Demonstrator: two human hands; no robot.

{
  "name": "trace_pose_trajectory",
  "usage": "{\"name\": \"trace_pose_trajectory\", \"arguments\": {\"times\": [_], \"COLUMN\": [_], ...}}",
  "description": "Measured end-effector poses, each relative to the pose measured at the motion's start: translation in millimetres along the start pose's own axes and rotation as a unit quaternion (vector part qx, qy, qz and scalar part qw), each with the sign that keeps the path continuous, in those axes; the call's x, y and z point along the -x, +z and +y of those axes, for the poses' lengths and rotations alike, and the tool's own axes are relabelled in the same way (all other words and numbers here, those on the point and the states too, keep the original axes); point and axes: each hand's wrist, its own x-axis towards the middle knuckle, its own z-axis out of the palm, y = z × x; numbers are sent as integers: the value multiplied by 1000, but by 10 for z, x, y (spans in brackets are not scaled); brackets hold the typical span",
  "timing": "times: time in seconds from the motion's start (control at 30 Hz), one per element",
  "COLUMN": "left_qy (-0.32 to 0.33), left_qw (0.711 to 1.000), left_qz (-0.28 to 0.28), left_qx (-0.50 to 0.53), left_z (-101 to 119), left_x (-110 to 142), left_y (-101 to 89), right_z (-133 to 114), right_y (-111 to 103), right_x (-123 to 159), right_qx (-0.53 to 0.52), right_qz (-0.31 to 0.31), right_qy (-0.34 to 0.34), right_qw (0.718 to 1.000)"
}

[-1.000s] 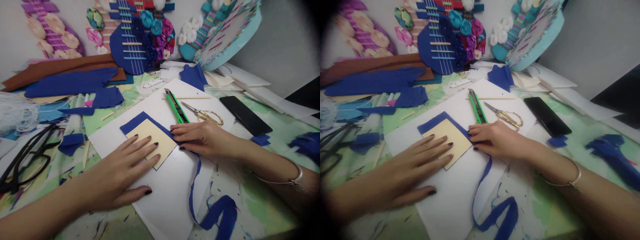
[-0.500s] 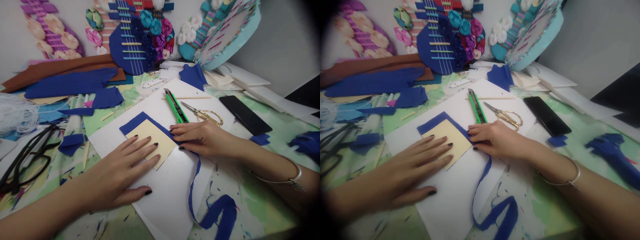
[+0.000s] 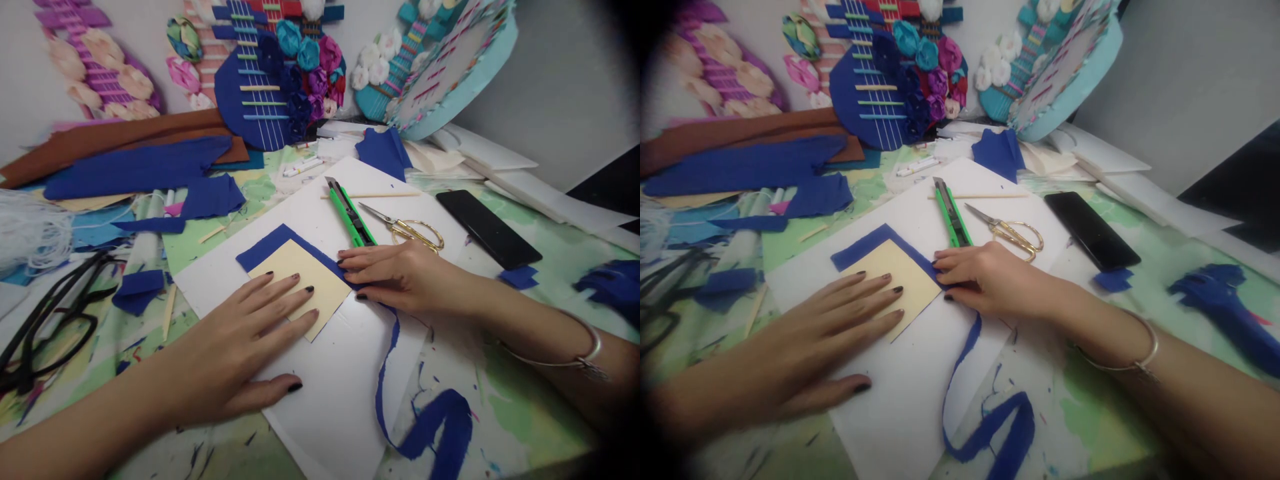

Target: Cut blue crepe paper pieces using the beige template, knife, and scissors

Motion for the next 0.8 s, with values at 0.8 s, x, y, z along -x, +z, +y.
{"name": "trace_pose_trajectory", "arguments": {"times": [0.8], "left_qy": [-14], "left_qw": [999], "left_qz": [-8], "left_qx": [29], "left_z": [9], "left_x": [-9], "left_y": [-36], "right_z": [-24], "right_y": [-4], "right_x": [-3], "right_qx": [-4], "right_qz": [2], "right_qy": [2], "right_qw": [1000]}}
